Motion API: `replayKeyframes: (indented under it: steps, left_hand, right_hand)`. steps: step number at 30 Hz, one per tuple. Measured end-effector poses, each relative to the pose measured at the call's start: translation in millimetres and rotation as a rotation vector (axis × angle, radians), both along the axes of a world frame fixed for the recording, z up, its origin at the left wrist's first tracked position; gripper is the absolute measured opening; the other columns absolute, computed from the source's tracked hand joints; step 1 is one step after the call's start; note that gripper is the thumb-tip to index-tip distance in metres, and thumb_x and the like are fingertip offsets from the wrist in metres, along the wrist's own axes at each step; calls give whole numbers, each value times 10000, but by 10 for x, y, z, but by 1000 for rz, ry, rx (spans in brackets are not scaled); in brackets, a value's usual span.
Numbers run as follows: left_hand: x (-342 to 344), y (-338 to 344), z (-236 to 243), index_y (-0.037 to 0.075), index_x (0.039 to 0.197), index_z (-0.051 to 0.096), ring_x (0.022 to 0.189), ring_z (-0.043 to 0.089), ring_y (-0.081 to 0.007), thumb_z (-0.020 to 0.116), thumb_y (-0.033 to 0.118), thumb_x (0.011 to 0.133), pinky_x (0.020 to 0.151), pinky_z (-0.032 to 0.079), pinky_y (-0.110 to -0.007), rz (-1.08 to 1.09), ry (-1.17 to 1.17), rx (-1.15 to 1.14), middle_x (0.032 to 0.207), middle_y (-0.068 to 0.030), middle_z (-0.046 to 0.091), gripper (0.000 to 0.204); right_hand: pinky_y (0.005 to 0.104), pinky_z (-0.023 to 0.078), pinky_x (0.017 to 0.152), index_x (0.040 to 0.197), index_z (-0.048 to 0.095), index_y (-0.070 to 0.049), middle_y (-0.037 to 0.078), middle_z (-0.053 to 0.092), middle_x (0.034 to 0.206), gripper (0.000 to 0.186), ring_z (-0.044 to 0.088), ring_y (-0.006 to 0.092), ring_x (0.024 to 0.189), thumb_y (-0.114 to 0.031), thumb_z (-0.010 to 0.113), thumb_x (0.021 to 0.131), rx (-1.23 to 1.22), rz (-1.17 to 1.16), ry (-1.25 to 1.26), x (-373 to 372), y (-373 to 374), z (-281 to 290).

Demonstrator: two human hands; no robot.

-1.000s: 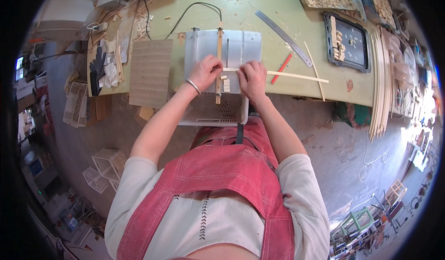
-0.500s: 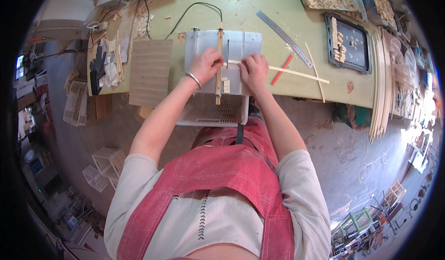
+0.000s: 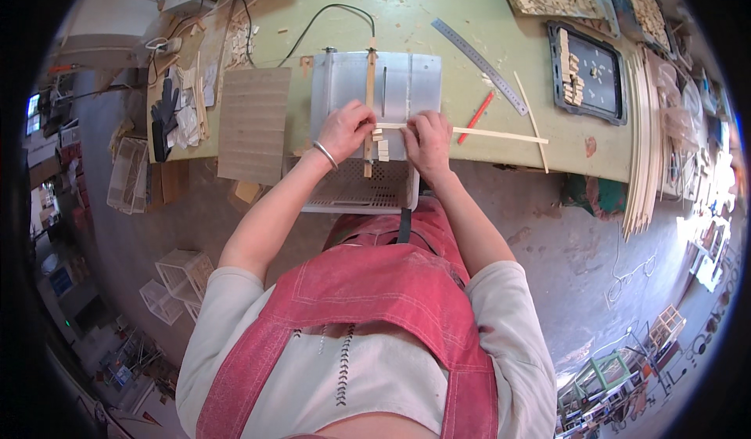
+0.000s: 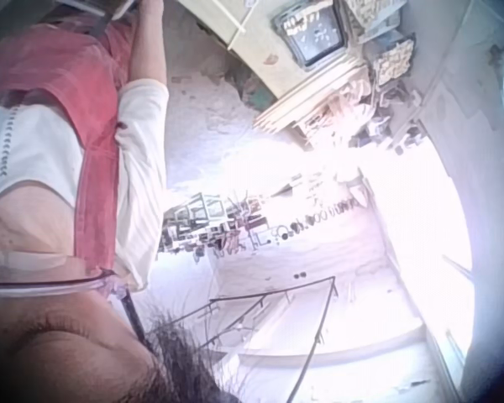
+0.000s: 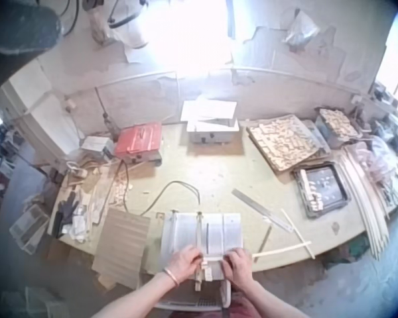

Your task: The person measures and marks a thin wooden stick with a ruler and pencil, then uses a table saw to cut the stick into small pieces. The cut pieces fall into a plastic basket below the saw.

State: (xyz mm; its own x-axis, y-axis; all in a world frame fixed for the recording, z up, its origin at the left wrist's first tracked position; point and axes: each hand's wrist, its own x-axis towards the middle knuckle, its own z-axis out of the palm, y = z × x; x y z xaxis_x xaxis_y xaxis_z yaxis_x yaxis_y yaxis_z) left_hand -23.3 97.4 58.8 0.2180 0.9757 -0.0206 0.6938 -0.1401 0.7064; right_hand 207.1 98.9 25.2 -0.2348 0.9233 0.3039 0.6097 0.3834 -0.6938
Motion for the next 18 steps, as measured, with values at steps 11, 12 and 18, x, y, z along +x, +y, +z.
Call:
replayKeyframes:
  steps: [11, 12, 18]
  left_hand:
    - [-7, 206, -64, 65, 973, 689, 872, 699, -366, 726, 86, 931, 747, 561, -456, 25, -6, 1, 966, -137, 660, 59]
    - [-9, 228, -69, 65, 975, 688, 874, 698, -366, 725, 84, 929, 749, 561, -456, 25, -8, -1, 967, -138, 661, 62]
    - [-8, 318, -87, 67, 974, 689, 885, 696, -362, 719, 75, 923, 760, 561, -448, 43, 10, 7, 964, -135, 661, 60]
  right_hand:
    - [453, 431, 889, 961, 684, -83, 79, 648, 1016, 149, 601, 324, 1013, -117, 794, 866, -10, -10, -21, -31, 188, 31]
    - [452, 431, 888, 961, 685, -84, 78, 647, 1016, 148, 599, 323, 1014, -118, 795, 867, 1, -13, -19, -34, 210, 15]
    - [448, 430, 889, 956, 692, -88, 75, 643, 1017, 137, 593, 315, 1018, -123, 794, 873, 13, -21, -19, -47, 296, -39]
